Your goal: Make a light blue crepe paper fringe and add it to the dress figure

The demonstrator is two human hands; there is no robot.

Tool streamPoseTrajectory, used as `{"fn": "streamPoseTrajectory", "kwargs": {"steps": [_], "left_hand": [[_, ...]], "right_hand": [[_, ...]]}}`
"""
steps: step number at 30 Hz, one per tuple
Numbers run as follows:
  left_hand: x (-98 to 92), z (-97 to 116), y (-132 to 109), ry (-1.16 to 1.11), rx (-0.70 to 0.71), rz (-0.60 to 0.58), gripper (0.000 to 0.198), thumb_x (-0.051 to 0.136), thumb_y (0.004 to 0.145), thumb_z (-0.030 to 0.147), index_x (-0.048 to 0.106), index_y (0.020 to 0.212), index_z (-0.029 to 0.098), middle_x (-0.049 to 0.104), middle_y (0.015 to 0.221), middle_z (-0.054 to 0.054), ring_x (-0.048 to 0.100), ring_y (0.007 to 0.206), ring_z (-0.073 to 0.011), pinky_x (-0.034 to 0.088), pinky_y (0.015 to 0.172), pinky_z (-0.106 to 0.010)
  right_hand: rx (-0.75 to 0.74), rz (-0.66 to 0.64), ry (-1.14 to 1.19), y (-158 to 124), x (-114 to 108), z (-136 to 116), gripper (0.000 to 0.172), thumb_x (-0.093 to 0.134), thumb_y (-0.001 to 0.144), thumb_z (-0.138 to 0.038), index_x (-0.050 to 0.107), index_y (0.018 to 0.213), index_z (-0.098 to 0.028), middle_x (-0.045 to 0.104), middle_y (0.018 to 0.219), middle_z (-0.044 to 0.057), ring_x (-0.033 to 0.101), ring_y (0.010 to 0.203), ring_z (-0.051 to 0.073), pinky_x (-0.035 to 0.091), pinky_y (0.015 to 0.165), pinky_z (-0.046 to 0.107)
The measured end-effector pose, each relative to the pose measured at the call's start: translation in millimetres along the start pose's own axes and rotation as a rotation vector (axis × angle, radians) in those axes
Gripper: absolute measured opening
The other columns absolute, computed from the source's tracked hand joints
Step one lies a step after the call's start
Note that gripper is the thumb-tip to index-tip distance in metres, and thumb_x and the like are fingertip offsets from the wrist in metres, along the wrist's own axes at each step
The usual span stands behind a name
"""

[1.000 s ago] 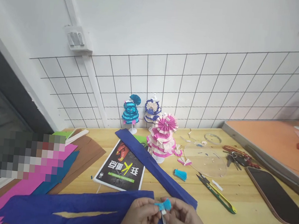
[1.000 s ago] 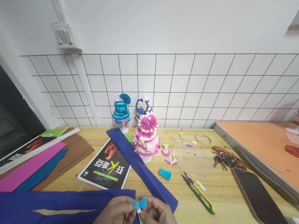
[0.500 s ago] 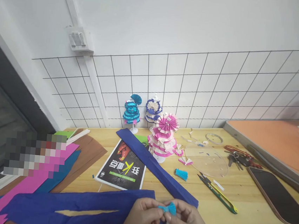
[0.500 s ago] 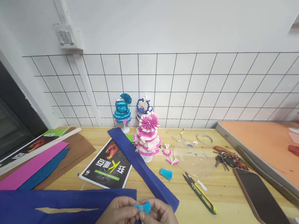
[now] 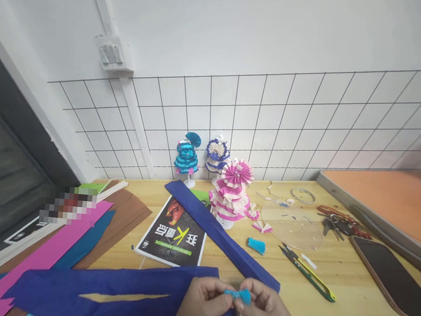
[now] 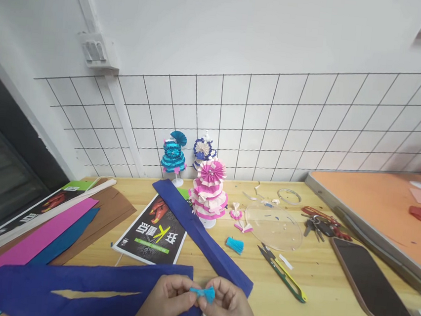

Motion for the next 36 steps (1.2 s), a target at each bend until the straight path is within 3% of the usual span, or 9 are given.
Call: {"fn": "streamPoseTrajectory", "kwargs": {"steps": [4,9,14,16,19,22,24,31,36], "left_hand": [[1.6,6.3,-3.1,0.1,0.078,-0.028,0.02,0.069,0.063,0.031,0.075,0.07,0.013,0.069,0.066,-0.006,0.057,0.064,-0.0175,0.042,0.064,-0.025],[2.5,5.7,-2.1,0.068,0.053,-0.082,0.03,0.068,0.065,0.039,0.074,0.075,0.011,0.066,0.059,-0.004,0.05,0.053,-0.012,0.039,0.056,-0.023],[-8.0,-3.6,5.4,-0.01,0.063,0.047,0.048,0.069,0.062,0.043,0.066,0.097,0.01,0.06,0.056,-0.001,0.046,0.048,-0.0096,0.035,0.05,-0.021],[-11.3,-3.8,6.0,-0.02,0.096,0.048,0.049,0.067,0.065,0.043,0.062,0.101,0.011,0.061,0.062,-0.001,0.048,0.051,-0.0103,0.035,0.049,-0.021],[-9.0,3.7,1.2,0.143,0.174,0.005,0.028,0.065,0.067,0.031,0.063,0.087,0.012,0.06,0.07,-0.003,0.052,0.063,-0.0138,0.039,0.058,-0.024],[-2.3,13.2,-5.1,0.443,0.185,0.055,0.007,0.06,0.065,0.015,0.063,0.069,0.011,0.058,0.066,-0.003,0.048,0.061,-0.0142,0.038,0.058,-0.025],[1.7,16.3,-6.7,0.548,0.186,0.071,0.007,0.055,0.063,0.01,0.061,0.06,0.011,0.054,0.061,-0.002,0.046,0.058,-0.0137,0.036,0.055,-0.025],[2.1,8.0,-2.3,0.453,0.181,0.073,0.009,0.05,0.064,0.015,0.053,0.056,0.013,0.048,0.059,0.0,0.044,0.058,-0.0143,0.034,0.055,-0.026],[3.7,13.6,-3.8,0.311,0.131,0.06,0.013,0.051,0.066,0.023,0.049,0.057,0.015,0.045,0.056,0.002,0.041,0.055,-0.0129,0.032,0.055,-0.025]], "right_hand": [[0.048,-0.041,0.032,-1.7,1.0,-2.5,0.036,0.08,0.054,-0.036,0.052,0.065,-0.016,0.045,0.045,-0.01,0.031,0.035,0.002,0.023,0.035,0.014],[0.067,-0.071,0.076,-3.4,2.6,-7.0,0.035,0.078,0.058,-0.038,0.051,0.066,-0.017,0.055,0.051,-0.006,0.037,0.038,0.003,0.024,0.037,0.014],[0.051,-0.076,0.06,-4.3,2.8,-5.0,0.035,0.077,0.059,-0.038,0.05,0.066,-0.018,0.052,0.051,-0.007,0.04,0.04,0.005,0.03,0.041,0.016],[0.052,-0.066,0.041,-4.7,3.1,-4.0,0.035,0.077,0.059,-0.039,0.05,0.066,-0.018,0.048,0.049,-0.008,0.038,0.04,0.005,0.032,0.042,0.017],[0.043,-0.067,-0.007,-5.2,5.3,-5.0,0.036,0.077,0.057,-0.04,0.05,0.064,-0.018,0.044,0.048,-0.009,0.037,0.041,0.006,0.031,0.043,0.017],[-0.01,-0.072,-0.059,-5.3,8.0,-6.3,0.035,0.078,0.056,-0.038,0.051,0.062,-0.017,0.043,0.051,-0.008,0.037,0.045,0.007,0.03,0.045,0.017],[-0.027,-0.075,-0.072,-5.1,8.8,-4.9,0.034,0.078,0.057,-0.038,0.051,0.062,-0.017,0.043,0.053,-0.008,0.038,0.048,0.008,0.031,0.046,0.018],[-0.03,-0.189,0.0,-2.8,5.9,3.0,0.033,0.078,0.06,-0.032,0.05,0.067,-0.015,0.046,0.056,-0.007,0.035,0.048,0.005,0.027,0.046,0.016],[-0.058,-0.199,0.069,0.5,4.3,5.6,0.033,0.08,0.057,-0.027,0.055,0.075,-0.015,0.051,0.059,-0.006,0.041,0.049,0.004,0.032,0.048,0.014]]}}
Point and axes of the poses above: each hand's wrist, its own y-axis towards the middle knuckle, its own x-axis out of the palm, z = x × y, the point moved 2 cm from there along y, towards the middle knuckle
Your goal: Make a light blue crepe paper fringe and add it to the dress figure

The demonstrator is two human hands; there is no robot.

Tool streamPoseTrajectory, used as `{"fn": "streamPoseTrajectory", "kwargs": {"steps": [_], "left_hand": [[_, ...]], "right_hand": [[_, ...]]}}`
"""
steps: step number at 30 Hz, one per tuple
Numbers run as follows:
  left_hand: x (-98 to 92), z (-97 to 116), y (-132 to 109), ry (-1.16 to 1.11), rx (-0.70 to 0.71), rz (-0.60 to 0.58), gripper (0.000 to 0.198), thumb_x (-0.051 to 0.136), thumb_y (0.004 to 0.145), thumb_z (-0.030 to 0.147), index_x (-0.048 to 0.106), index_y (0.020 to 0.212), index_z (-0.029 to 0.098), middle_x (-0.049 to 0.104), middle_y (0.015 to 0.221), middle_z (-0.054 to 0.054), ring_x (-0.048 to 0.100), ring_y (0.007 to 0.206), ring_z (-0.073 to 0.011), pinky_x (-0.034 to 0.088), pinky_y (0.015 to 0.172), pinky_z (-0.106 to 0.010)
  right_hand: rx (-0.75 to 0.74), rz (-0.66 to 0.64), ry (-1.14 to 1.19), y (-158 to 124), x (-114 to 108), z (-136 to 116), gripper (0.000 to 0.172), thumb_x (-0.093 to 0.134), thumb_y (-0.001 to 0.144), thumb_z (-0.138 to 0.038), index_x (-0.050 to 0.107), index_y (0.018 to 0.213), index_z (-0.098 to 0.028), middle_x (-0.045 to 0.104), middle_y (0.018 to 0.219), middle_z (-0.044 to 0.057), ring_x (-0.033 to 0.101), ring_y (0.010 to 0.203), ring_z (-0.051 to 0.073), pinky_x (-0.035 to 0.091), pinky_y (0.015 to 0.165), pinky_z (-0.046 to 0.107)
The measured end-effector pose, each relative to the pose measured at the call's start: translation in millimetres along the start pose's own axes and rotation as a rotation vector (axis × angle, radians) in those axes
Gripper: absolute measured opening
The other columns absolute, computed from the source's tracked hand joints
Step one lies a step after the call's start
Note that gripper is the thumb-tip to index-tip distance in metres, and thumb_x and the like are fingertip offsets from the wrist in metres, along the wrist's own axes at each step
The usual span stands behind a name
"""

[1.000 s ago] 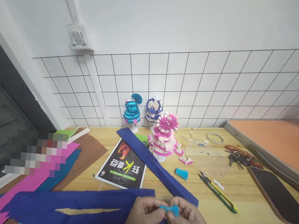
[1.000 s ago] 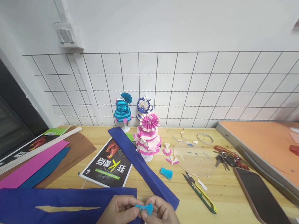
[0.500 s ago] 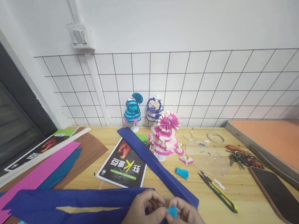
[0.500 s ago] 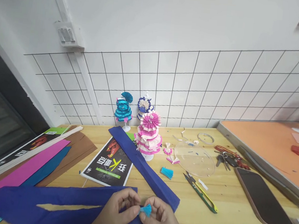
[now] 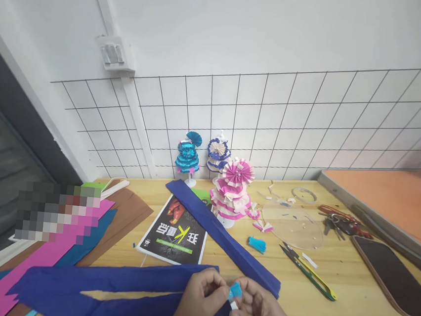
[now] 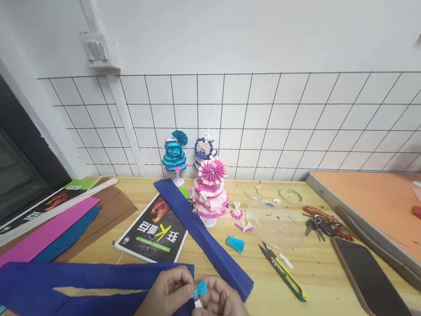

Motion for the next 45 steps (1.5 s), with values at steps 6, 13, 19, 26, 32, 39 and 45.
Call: {"fn": "streamPoseTrajectory", "kwargs": {"steps": [6,13,19,26,32,39,45], "left_hand": [[-1.5,1.7,1.6,-0.031,-0.025,0.007,0.014,0.052,0.064,0.024,0.046,0.054,0.016,0.041,0.052,0.004,0.036,0.053,-0.0115,0.029,0.052,-0.024],[-0.4,-1.2,1.8,-0.086,-0.057,-0.027,0.016,0.055,0.064,0.027,0.047,0.055,0.016,0.041,0.052,0.004,0.035,0.053,-0.0112,0.028,0.052,-0.024],[-1.8,-6.1,3.9,-0.086,-0.156,0.03,0.02,0.058,0.059,0.031,0.047,0.049,0.017,0.041,0.046,0.005,0.034,0.047,-0.0097,0.025,0.047,-0.023],[-1.1,-16.4,7.7,-0.074,-0.214,0.023,0.029,0.062,0.057,0.041,0.046,0.048,0.018,0.044,0.041,0.006,0.035,0.04,-0.0079,0.024,0.043,-0.022],[-1.0,-24.5,10.1,-0.027,-0.242,0.041,0.022,0.061,0.058,0.032,0.048,0.05,0.017,0.047,0.041,0.005,0.037,0.037,-0.0074,0.026,0.04,-0.021],[-1.5,-20.9,7.4,-0.02,-0.148,0.101,0.016,0.059,0.058,0.01,0.046,0.06,0.018,0.044,0.046,0.008,0.041,0.043,-0.0078,0.031,0.045,-0.019],[-2.0,-3.0,0.0,0.352,0.244,0.108,0.014,0.053,0.065,0.004,0.06,0.059,0.014,0.056,0.063,-0.003,0.053,0.06,-0.0152,0.039,0.055,-0.023]], "right_hand": [[0.084,0.023,-0.085,0.4,-2.1,-2.1,0.028,0.08,0.056,-0.032,0.063,0.068,-0.013,0.053,0.05,-0.004,0.036,0.04,0.003,0.028,0.038,0.013],[0.06,0.053,-0.153,-0.4,-1.1,-5.4,0.024,0.079,0.056,-0.033,0.066,0.061,-0.013,0.05,0.043,-0.006,0.032,0.037,0.003,0.024,0.035,0.013],[0.013,0.083,-0.1,-2.1,3.7,-7.6,0.022,0.075,0.062,-0.036,0.07,0.063,-0.015,0.051,0.045,-0.005,0.037,0.04,0.004,0.031,0.041,0.015],[0.03,0.056,-0.112,-3.6,10.3,-15.5,0.021,0.073,0.064,-0.037,0.071,0.061,-0.017,0.053,0.045,-0.004,0.038,0.04,0.006,0.033,0.042,0.016],[0.048,0.091,-0.13,-2.5,5.1,-6.1,0.029,0.074,0.06,-0.041,0.067,0.058,-0.013,0.047,0.043,-0.006,0.035,0.039,0.005,0.028,0.041,0.017],[0.028,0.121,-0.169,-1.6,0.2,0.5,0.031,0.076,0.057,-0.042,0.063,0.056,-0.014,0.045,0.042,-0.006,0.034,0.04,0.006,0.028,0.042,0.017],[0.036,0.152,-0.156,-0.8,-2.6,4.8,0.036,0.073,0.06,-0.046,0.057,0.057,-0.014,0.04,0.043,-0.008,0.031,0.04,0.005,0.025,0.041,0.018]]}}
Point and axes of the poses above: each hand's wrist, its own y-axis towards the middle knuckle, its own x-axis out of the palm, z = x × y, the point moved 2 cm from there along y, towards the middle knuckle
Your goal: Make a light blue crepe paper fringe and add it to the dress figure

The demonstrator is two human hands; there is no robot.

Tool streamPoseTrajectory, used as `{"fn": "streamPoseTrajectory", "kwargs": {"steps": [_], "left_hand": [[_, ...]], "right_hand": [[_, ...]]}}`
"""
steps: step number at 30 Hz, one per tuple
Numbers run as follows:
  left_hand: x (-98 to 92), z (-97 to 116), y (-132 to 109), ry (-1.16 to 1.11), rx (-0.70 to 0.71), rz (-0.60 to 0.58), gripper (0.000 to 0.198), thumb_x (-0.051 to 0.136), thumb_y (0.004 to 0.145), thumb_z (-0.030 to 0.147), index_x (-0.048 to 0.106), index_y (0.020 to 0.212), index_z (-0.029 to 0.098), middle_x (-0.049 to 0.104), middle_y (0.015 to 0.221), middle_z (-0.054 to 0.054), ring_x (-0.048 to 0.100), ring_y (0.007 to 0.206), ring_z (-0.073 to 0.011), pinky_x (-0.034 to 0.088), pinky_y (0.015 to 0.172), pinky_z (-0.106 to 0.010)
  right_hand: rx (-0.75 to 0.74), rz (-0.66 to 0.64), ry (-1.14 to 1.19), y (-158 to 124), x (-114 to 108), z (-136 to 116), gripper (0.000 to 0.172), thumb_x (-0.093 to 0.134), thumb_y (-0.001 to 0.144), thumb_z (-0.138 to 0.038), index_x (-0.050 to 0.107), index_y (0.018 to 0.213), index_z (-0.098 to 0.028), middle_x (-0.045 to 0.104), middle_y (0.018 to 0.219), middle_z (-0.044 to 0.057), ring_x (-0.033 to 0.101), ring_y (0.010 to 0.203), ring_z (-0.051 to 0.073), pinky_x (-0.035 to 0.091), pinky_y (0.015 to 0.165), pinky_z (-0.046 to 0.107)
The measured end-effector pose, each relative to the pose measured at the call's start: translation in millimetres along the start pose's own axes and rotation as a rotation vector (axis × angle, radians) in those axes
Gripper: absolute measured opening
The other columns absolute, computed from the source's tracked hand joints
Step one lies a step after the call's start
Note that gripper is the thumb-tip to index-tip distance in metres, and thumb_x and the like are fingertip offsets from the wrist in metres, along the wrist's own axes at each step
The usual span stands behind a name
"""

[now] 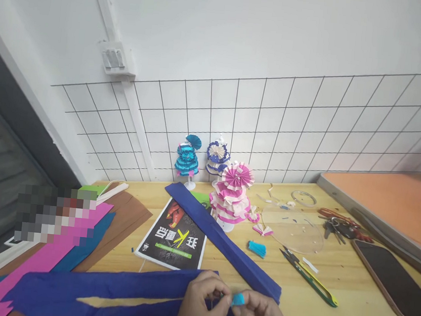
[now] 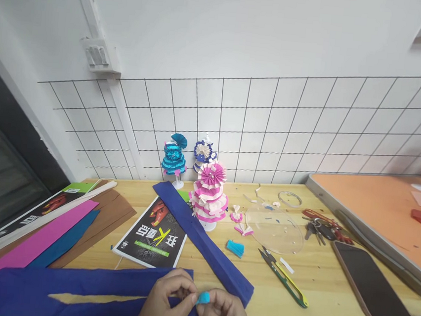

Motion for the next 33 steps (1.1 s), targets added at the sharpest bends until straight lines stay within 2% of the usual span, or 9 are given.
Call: {"fn": "streamPoseTrajectory", "kwargs": {"steps": [3,11,16,18,20,22,24,27,33], "left_hand": [[-1.3,6.1,-1.8,0.121,0.113,-0.01,0.017,0.053,0.069,0.004,0.064,0.062,0.014,0.06,0.064,-0.005,0.056,0.07,-0.0192,0.041,0.064,-0.026],[-3.7,9.4,-1.6,0.047,0.054,-0.053,0.025,0.048,0.08,0.016,0.067,0.063,0.013,0.064,0.064,-0.008,0.058,0.068,-0.0201,0.042,0.064,-0.027],[-1.1,-7.6,0.5,-0.305,-0.154,-0.069,0.023,0.055,0.077,0.031,0.066,0.073,0.012,0.067,0.071,-0.008,0.058,0.069,-0.0192,0.043,0.065,-0.027],[0.5,-14.9,1.5,-0.484,-0.243,-0.07,0.024,0.062,0.071,0.035,0.061,0.081,0.013,0.064,0.065,-0.003,0.056,0.061,-0.0156,0.042,0.06,-0.025],[0.1,-16.3,1.8,-0.529,-0.254,-0.056,0.024,0.064,0.07,0.033,0.054,0.084,0.015,0.059,0.06,0.001,0.053,0.055,-0.0127,0.041,0.055,-0.023],[-2.8,-10.4,0.9,-0.378,-0.158,-0.025,0.014,0.06,0.072,0.025,0.053,0.08,0.017,0.057,0.063,0.0,0.052,0.059,-0.0134,0.041,0.057,-0.024],[-5.7,0.2,-1.3,-0.096,0.042,0.007,0.006,0.057,0.07,0.015,0.056,0.075,0.017,0.059,0.073,-0.003,0.054,0.071,-0.0173,0.042,0.067,-0.029],[-5.0,11.8,-5.7,0.237,0.334,-0.008,0.023,0.055,0.063,0.004,0.06,0.08,0.018,0.061,0.082,-0.006,0.054,0.084,-0.0222,0.041,0.077,-0.035],[0.4,9.3,-7.3,0.472,0.524,0.019,0.027,0.05,0.066,0.005,0.059,0.088,0.019,0.063,0.082,-0.006,0.054,0.085,-0.0243,0.041,0.076,-0.04]], "right_hand": [[-0.007,-0.002,-0.023,-0.4,0.7,-1.6,0.037,0.071,0.062,-0.047,0.054,0.055,-0.015,0.038,0.039,-0.009,0.029,0.038,0.005,0.023,0.041,0.018],[0.034,0.009,-0.003,0.0,-1.6,-4.6,0.037,0.07,0.061,-0.049,0.055,0.054,-0.015,0.043,0.036,-0.008,0.036,0.035,0.006,0.026,0.039,0.018],[0.079,0.014,0.017,1.7,-5.3,-4.2,0.037,0.071,0.061,-0.048,0.055,0.054,-0.015,0.047,0.037,-0.007,0.033,0.033,0.004,0.022,0.036,0.017],[0.087,0.007,0.023,1.6,-5.0,-4.7,0.037,0.071,0.061,-0.047,0.054,0.053,-0.015,0.046,0.037,-0.008,0.032,0.032,0.004,0.02,0.036,0.016],[0.091,0.007,0.025,1.5,-4.7,-4.8,0.038,0.071,0.061,-0.048,0.054,0.053,-0.015,0.044,0.035,-0.008,0.03,0.031,0.003,0.019,0.035,0.016],[0.096,0.009,0.042,1.8,-4.7,-3.8,0.039,0.072,0.06,-0.049,0.054,0.053,-0.015,0.042,0.035,-0.009,0.029,0.031,0.003,0.02,0.035,0.017],[0.112,0.013,0.083,2.6,-5.5,-1.3,0.039,0.073,0.058,-0.049,0.055,0.054,-0.015,0.043,0.035,-0.009,0.03,0.031,0.003,0.021,0.036,0.017],[0.14,0.013,0.16,4.2,-7.0,3.4,0.037,0.074,0.058,-0.046,0.056,0.056,-0.014,0.045,0.037,-0.008,0.031,0.032,0.003,0.022,0.036,0.016],[0.105,-0.023,0.221,4.6,-6.3,4.6,0.031,0.075,0.06,-0.041,0.061,0.058,-0.014,0.051,0.041,-0.006,0.036,0.034,0.004,0.027,0.038,0.016]]}}
Point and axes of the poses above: each hand's wrist, its own y-axis towards the middle knuckle, its own x-axis out of the palm, z = x × y, the point moved 2 cm from there along y, towards the middle knuckle
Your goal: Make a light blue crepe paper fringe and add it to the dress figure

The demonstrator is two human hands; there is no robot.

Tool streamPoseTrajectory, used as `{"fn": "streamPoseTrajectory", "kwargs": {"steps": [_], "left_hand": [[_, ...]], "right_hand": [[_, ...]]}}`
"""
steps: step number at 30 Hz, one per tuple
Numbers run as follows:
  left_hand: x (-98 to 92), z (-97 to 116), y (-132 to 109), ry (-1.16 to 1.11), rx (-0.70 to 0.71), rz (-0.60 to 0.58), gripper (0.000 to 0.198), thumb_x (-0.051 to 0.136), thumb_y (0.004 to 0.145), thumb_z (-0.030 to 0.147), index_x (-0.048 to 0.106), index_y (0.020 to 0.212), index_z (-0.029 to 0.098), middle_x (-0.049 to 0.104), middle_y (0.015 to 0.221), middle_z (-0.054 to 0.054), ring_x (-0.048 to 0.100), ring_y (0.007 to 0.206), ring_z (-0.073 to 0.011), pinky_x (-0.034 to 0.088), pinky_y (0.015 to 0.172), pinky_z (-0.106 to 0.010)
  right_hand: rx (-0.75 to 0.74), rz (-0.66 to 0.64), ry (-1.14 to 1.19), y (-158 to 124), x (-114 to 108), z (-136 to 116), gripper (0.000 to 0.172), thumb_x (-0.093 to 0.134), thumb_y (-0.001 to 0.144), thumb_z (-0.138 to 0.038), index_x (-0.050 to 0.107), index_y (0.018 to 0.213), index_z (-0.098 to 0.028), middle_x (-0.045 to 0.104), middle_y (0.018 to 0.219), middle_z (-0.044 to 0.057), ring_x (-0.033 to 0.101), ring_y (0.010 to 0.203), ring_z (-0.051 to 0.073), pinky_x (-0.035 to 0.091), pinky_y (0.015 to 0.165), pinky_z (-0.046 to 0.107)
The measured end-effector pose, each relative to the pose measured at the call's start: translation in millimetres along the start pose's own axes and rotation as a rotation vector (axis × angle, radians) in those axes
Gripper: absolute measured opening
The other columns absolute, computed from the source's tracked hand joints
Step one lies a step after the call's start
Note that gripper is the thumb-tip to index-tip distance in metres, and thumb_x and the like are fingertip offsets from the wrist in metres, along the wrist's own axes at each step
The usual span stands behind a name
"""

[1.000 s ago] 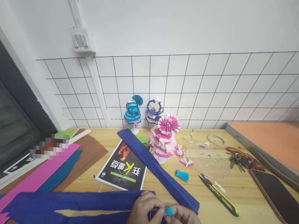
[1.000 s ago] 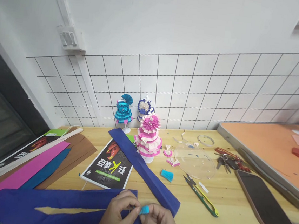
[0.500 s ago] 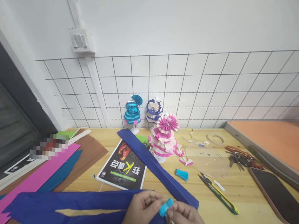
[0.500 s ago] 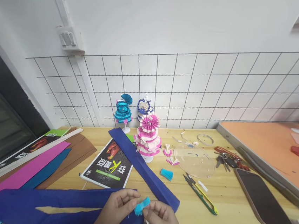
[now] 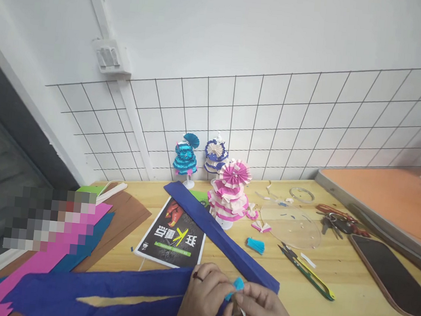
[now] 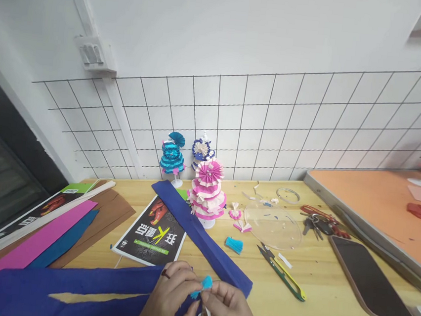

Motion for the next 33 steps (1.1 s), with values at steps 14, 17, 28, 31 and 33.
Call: {"fn": "streamPoseTrajectory", "kwargs": {"steps": [14,17,28,31,33], "left_hand": [[2.3,2.6,2.4,0.145,0.075,0.125,0.023,0.041,0.068,0.002,0.058,0.074,0.017,0.063,0.069,-0.006,0.056,0.074,-0.0232,0.042,0.068,-0.038],[4.1,2.4,1.3,0.14,0.056,0.121,0.019,0.044,0.068,0.004,0.057,0.075,0.017,0.064,0.07,-0.006,0.056,0.075,-0.0242,0.042,0.07,-0.04],[5.1,-4.1,-4.4,0.102,-0.004,0.124,0.019,0.049,0.071,0.003,0.057,0.081,0.017,0.065,0.072,-0.005,0.057,0.08,-0.0234,0.044,0.072,-0.04],[3.6,-2.5,-1.6,0.112,0.046,0.146,0.02,0.046,0.073,0.003,0.058,0.081,0.017,0.068,0.071,-0.003,0.058,0.078,-0.0237,0.043,0.072,-0.041],[2.9,-2.1,-0.2,0.125,0.067,0.15,0.021,0.045,0.073,0.003,0.059,0.081,0.017,0.068,0.072,-0.003,0.057,0.077,-0.0231,0.042,0.072,-0.041]], "right_hand": [[-0.025,0.014,-0.171,0.4,-2.1,0.9,0.034,0.073,0.061,-0.045,0.066,0.065,-0.012,0.052,0.041,-0.005,0.032,0.032,0.002,0.021,0.034,0.014],[-0.029,0.015,-0.139,0.1,-0.9,0.4,0.033,0.074,0.06,-0.044,0.066,0.064,-0.013,0.053,0.042,-0.005,0.033,0.032,0.003,0.022,0.034,0.014],[-0.014,0.003,-0.123,1.4,-1.6,0.0,0.034,0.073,0.061,-0.045,0.065,0.066,-0.012,0.046,0.037,-0.008,0.029,0.031,0.001,0.022,0.034,0.014],[-0.007,0.001,-0.105,1.9,-1.8,0.5,0.033,0.074,0.061,-0.044,0.065,0.066,-0.012,0.045,0.037,-0.008,0.028,0.031,0.001,0.021,0.035,0.014],[-0.001,0.006,-0.091,1.9,-1.6,0.4,0.033,0.075,0.06,-0.044,0.064,0.065,-0.013,0.045,0.037,-0.008,0.029,0.031,0.002,0.022,0.035,0.014]]}}
Point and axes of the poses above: each hand's wrist, its own y-axis towards the middle knuckle, its own x-axis out of the palm, z = x × y, the point moved 2 cm from there along y, towards the middle knuckle
